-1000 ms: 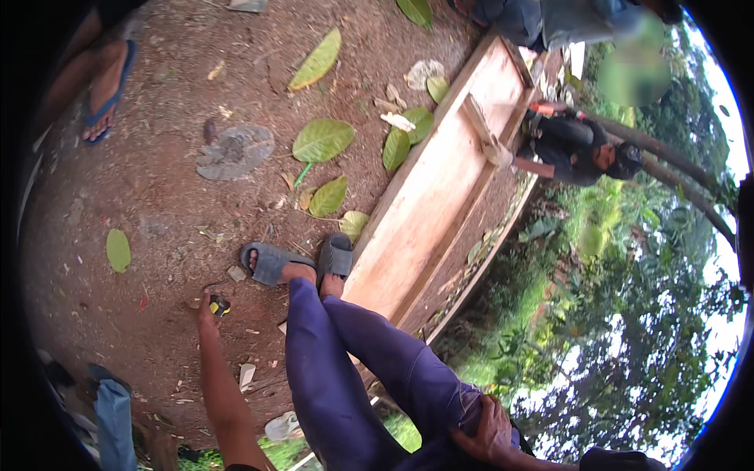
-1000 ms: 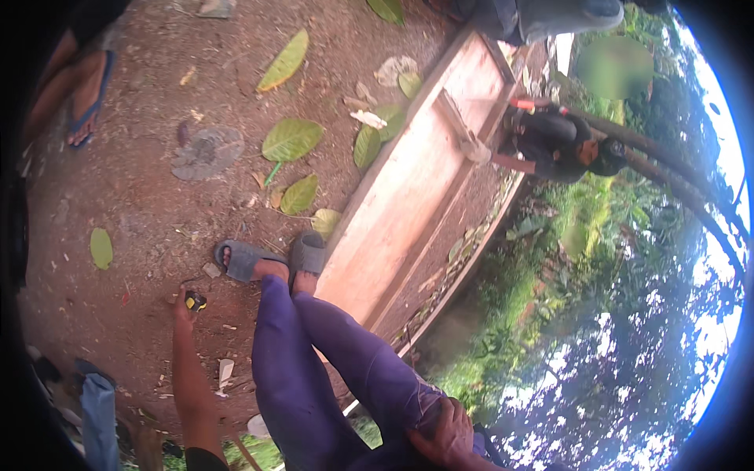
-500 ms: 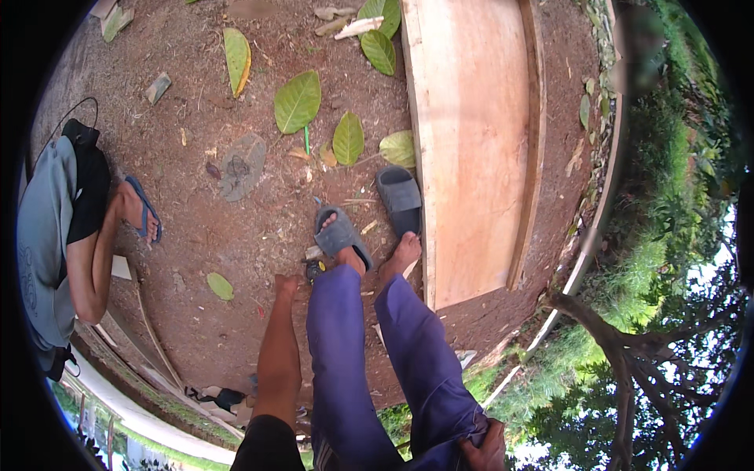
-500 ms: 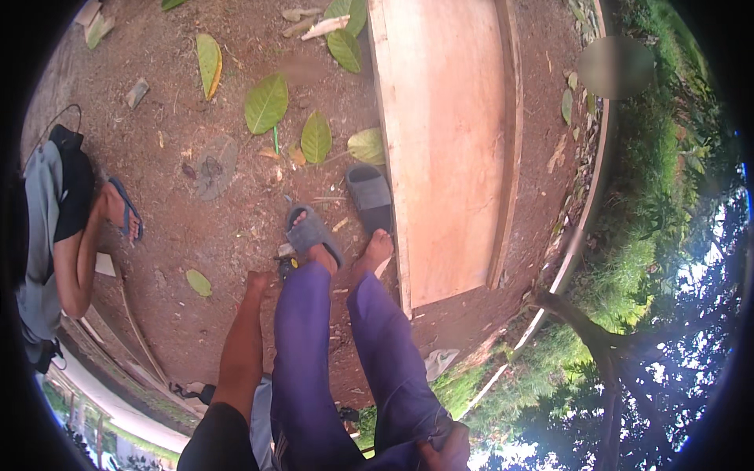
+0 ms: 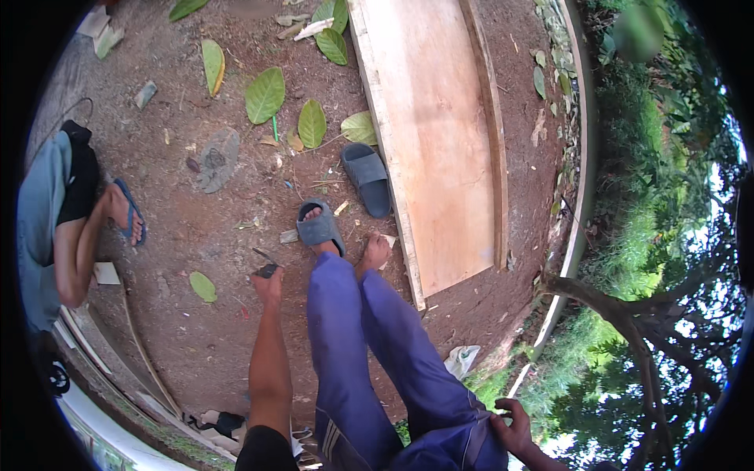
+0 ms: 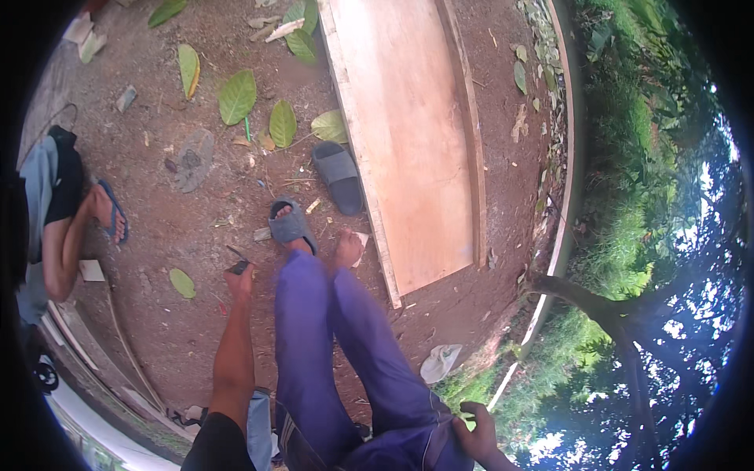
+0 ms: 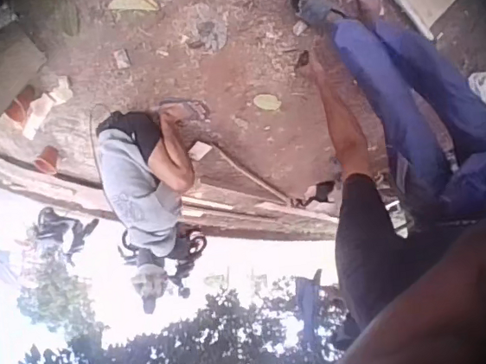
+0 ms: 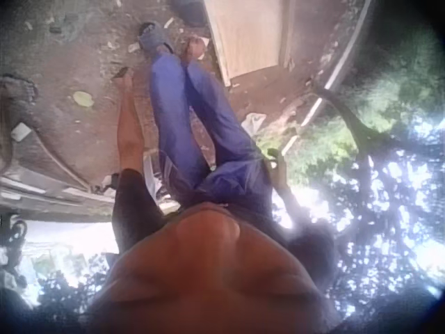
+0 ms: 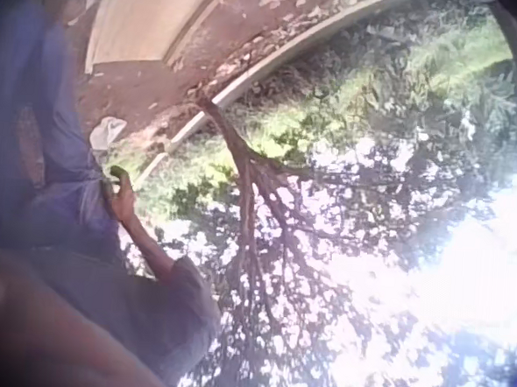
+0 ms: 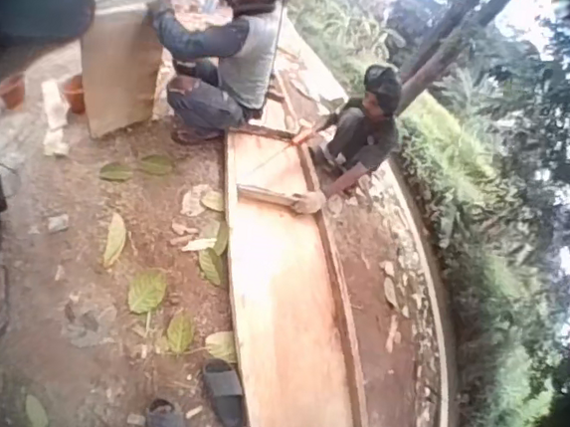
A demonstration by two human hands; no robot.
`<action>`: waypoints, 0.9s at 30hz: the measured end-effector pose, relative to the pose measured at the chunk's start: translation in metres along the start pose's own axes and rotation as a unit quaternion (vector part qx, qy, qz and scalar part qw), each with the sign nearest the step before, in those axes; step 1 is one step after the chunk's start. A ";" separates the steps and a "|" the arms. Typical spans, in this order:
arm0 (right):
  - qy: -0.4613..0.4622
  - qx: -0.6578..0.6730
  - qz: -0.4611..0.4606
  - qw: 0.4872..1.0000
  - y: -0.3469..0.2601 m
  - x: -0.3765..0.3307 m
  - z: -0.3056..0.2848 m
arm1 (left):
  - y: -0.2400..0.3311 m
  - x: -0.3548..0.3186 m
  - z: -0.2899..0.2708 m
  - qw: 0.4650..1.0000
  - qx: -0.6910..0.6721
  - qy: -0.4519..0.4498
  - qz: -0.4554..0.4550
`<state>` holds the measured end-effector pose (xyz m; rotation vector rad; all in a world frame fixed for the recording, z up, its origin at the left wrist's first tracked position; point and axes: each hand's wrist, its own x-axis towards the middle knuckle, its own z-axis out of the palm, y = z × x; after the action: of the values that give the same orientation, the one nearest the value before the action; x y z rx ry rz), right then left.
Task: The person measures a wooden plank with a tape measure, then uses a hand saw to cut the plank to size. The person places the cut piece into a wooden frame structure on the ground. Other people are present and working nearby.
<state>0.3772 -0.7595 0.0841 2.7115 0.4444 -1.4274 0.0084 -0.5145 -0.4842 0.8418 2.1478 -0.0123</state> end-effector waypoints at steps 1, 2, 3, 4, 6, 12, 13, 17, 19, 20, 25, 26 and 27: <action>0.023 -0.004 -0.035 0.999 -0.015 -0.013 0.013 | 0.031 -0.035 -0.033 0.995 -0.054 -0.081 0.029; 0.021 0.004 -0.065 0.998 -0.031 -0.027 0.016 | 0.037 -0.056 -0.067 0.990 -0.078 -0.102 0.050; 0.019 0.006 -0.166 0.986 -0.048 -0.026 0.019 | 0.025 -0.063 -0.098 0.985 -0.131 -0.094 0.056; 0.022 0.006 -0.252 0.967 -0.067 -0.028 0.028 | 0.039 -0.092 -0.137 0.987 -0.123 -0.074 0.073; 0.034 0.069 -0.244 0.967 -0.103 -0.047 0.042 | 0.116 -0.169 -0.198 0.967 -0.125 -0.171 0.138; -0.060 0.417 -0.127 0.898 -0.172 -0.079 0.100 | 0.203 -0.361 -0.374 0.877 -0.014 -0.332 0.348; -0.109 0.479 -0.097 0.865 -0.202 -0.068 0.087 | 0.209 -0.377 -0.388 0.848 -0.027 -0.380 0.367; -0.413 0.583 -0.048 0.698 -0.241 -0.118 0.072 | 0.185 -0.432 -0.429 0.776 -0.056 -0.373 0.505; -0.420 0.603 -0.095 0.671 -0.239 -0.116 0.086 | 0.177 -0.448 -0.436 0.735 0.021 -0.304 0.605; -0.429 0.611 -0.115 0.656 -0.236 -0.116 0.092 | 0.175 -0.454 -0.446 0.732 0.025 -0.277 0.622; -0.511 0.514 -0.113 0.680 -0.268 -0.175 0.044 | 0.173 -0.481 -0.507 0.749 -0.094 -0.353 0.552; -0.493 0.497 -0.123 0.704 -0.271 -0.178 0.042 | 0.172 -0.488 -0.519 0.753 -0.128 -0.391 0.513; -0.478 0.476 -0.136 0.725 -0.278 -0.178 0.043 | 0.175 -0.492 -0.533 0.755 -0.161 -0.424 0.474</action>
<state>0.1719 -0.5416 0.2304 1.7462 -0.0308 -3.5468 -0.0368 -0.5077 0.2608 1.2993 0.6909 0.4063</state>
